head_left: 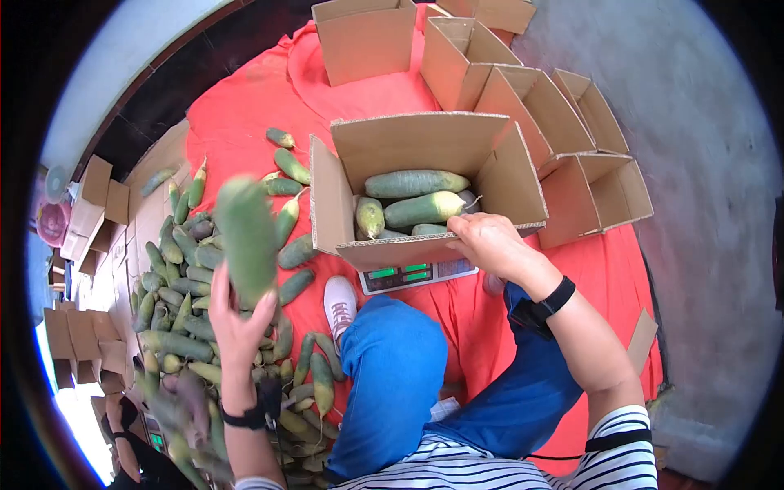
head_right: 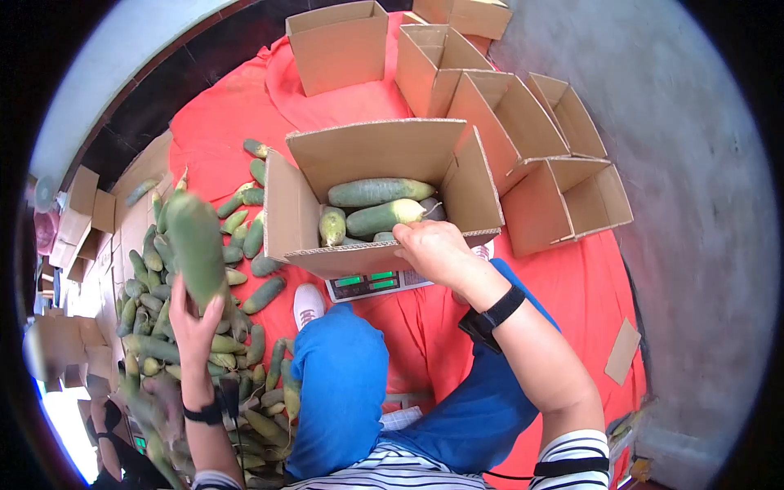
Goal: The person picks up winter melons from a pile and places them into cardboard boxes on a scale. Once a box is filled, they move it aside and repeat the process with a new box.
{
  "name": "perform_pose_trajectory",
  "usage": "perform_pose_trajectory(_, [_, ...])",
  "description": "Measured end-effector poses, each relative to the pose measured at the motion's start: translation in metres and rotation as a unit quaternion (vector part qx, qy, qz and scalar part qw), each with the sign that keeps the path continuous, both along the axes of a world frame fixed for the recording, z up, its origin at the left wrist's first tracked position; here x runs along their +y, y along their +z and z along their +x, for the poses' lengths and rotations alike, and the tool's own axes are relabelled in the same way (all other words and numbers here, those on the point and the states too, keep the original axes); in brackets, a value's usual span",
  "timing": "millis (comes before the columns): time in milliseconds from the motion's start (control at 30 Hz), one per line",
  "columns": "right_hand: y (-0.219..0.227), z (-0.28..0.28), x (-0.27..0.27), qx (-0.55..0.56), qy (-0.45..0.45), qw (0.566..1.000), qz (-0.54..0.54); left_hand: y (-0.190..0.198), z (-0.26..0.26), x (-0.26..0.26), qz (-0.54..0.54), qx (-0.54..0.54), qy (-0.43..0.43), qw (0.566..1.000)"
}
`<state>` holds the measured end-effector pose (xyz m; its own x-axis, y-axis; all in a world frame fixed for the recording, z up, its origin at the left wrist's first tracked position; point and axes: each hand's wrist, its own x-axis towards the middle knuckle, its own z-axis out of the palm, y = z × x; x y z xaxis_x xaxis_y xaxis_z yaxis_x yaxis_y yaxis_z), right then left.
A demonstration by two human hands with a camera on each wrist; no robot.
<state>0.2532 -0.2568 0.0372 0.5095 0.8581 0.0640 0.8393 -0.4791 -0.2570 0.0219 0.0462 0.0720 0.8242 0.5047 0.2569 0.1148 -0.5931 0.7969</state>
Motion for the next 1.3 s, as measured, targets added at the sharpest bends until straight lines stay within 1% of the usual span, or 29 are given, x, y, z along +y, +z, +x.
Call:
perform_pose_trajectory(33, [0.003, -0.001, 0.000, 0.001, -0.001, 1.000, -0.006, 0.019, 0.027, -0.012, 0.049, -0.022, -0.006, 0.999])
perform_pose_trajectory(67, [0.005, -0.002, 0.000, 0.004, -0.002, 1.000, -0.014, 0.037, 0.053, -0.024, 0.088, -0.058, -0.046, 0.993])
perform_pose_trajectory(100, [0.006, -0.002, -0.001, 0.007, 0.003, 1.000, -0.008, 0.049, 0.074, -0.032, 0.125, -0.028, -0.058, 0.990])
perform_pose_trajectory(133, [0.006, -0.002, 0.000, 0.006, 0.012, 1.000, -0.006, 0.052, 0.095, -0.035, 0.121, -0.015, -0.101, 0.987])
perform_pose_trajectory(167, [0.004, -0.002, -0.001, 0.013, 0.004, 1.000, -0.006, 0.047, 0.111, -0.038, 0.154, -0.006, -0.124, 0.980])
perform_pose_trajectory(267, [-0.003, 0.002, -0.003, 0.021, -0.003, 1.000, -0.004, 0.040, 0.116, -0.045, 0.186, 0.010, -0.096, 0.978])
perform_pose_trajectory(300, [-0.002, 0.003, -0.003, 0.010, 0.001, 1.000, -0.011, 0.034, 0.107, -0.040, 0.186, -0.013, -0.098, 0.978])
perform_pose_trajectory(333, [-0.003, 0.003, -0.002, 0.004, 0.008, 1.000, -0.018, 0.023, 0.095, -0.033, 0.183, 0.002, -0.097, 0.978])
perform_pose_trajectory(367, [-0.003, 0.004, -0.001, -0.003, -0.019, 0.998, -0.052, 0.010, 0.078, -0.024, 0.176, 0.019, -0.061, 0.982])
perform_pose_trajectory(400, [-0.002, 0.005, -0.001, 0.002, 0.001, 0.999, -0.041, -0.005, 0.058, -0.014, 0.171, 0.038, -0.022, 0.984])
perform_pose_trajectory(433, [-0.003, 0.003, 0.000, -0.004, 0.003, 1.000, -0.028, -0.021, 0.036, -0.005, 0.123, 0.076, 0.000, 0.989])
perform_pose_trajectory(500, [-0.003, 0.001, 0.001, -0.007, 0.007, 1.000, -0.013, -0.083, -0.021, 0.022, 0.182, 0.134, 0.008, 0.974])
perform_pose_trajectory(533, [-0.002, 0.002, 0.000, -0.003, 0.007, 1.000, -0.013, -0.105, -0.052, 0.024, 0.160, 0.190, 0.019, 0.968])
perform_pose_trajectory(567, [-0.002, 0.003, -0.001, -0.007, 0.011, 1.000, -0.009, -0.134, -0.085, 0.029, 0.138, 0.262, 0.005, 0.955])
perform_pose_trajectory(600, [0.001, 0.001, 0.001, -0.001, 0.007, 1.000, -0.009, -0.148, -0.112, 0.022, 0.140, 0.361, 0.012, 0.922])
perform_pose_trajectory(633, [0.003, 0.001, 0.002, 0.003, 0.003, 1.000, -0.019, -0.160, -0.134, 0.016, 0.138, 0.455, 0.017, 0.879])
perform_pose_trajectory(667, [0.004, 0.000, 0.003, 0.007, -0.001, 1.000, -0.030, -0.177, -0.156, 0.010, 0.134, 0.458, 0.023, 0.878])
perform_pose_trajectory(700, [0.004, -0.002, 0.003, 0.008, 0.007, 0.999, -0.032, -0.195, -0.175, 0.004, 0.154, 0.458, 0.045, 0.874])
perform_pose_trajectory(733, [0.004, -0.002, 0.003, 0.003, 0.003, 1.000, -0.024, -0.200, -0.183, 0.000, 0.173, 0.457, 0.067, 0.870])
perform_pose_trajectory(767, [0.005, -0.003, 0.003, -0.002, 0.000, 1.000, -0.015, -0.206, -0.188, -0.001, 0.168, 0.458, 0.073, 0.870])
perform_pose_trajectory(833, [0.006, -0.002, 0.005, 0.001, 0.004, 1.000, -0.020, -0.211, -0.185, -0.005, 0.180, 0.440, 0.109, 0.873])
perform_pose_trajectory(933, [0.008, -0.003, 0.008, 0.016, -0.007, 0.999, -0.031, -0.222, -0.172, -0.001, 0.152, 0.438, 0.137, 0.875])
perform_pose_trajectory(967, [0.008, -0.002, 0.006, 0.027, -0.019, 0.999, -0.038, -0.229, -0.173, 0.000, 0.150, 0.435, 0.133, 0.878])
perform_pose_trajectory(1033, [0.006, -0.001, 0.006, 0.020, -0.019, 0.998, -0.054, -0.249, -0.171, 0.004, 0.185, 0.423, 0.151, 0.874])
perform_pose_trajectory(1100, [0.008, 0.000, 0.004, 0.021, -0.019, 0.998, -0.053, -0.251, -0.162, 0.005, 0.144, 0.459, 0.167, 0.861])
perform_pose_trajectory(1167, [0.005, 0.001, 0.003, 0.027, -0.005, 0.999, -0.027, -0.254, -0.161, 0.006, 0.148, 0.462, 0.175, 0.857])
perform_pose_trajectory(1200, [0.004, 0.002, 0.002, 0.019, -0.002, 1.000, -0.022, -0.258, -0.163, 0.007, 0.154, 0.455, 0.164, 0.861])
perform_pose_trajectory(1267, [0.004, 0.001, 0.002, 0.023, -0.010, 0.999, -0.028, -0.268, -0.168, 0.012, 0.127, 0.400, 0.234, 0.877])
perform_pose_trajectory(1300, [0.004, 0.001, 0.002, 0.022, -0.025, 0.999, -0.026, -0.267, -0.172, 0.021, 0.134, 0.396, 0.221, 0.881])
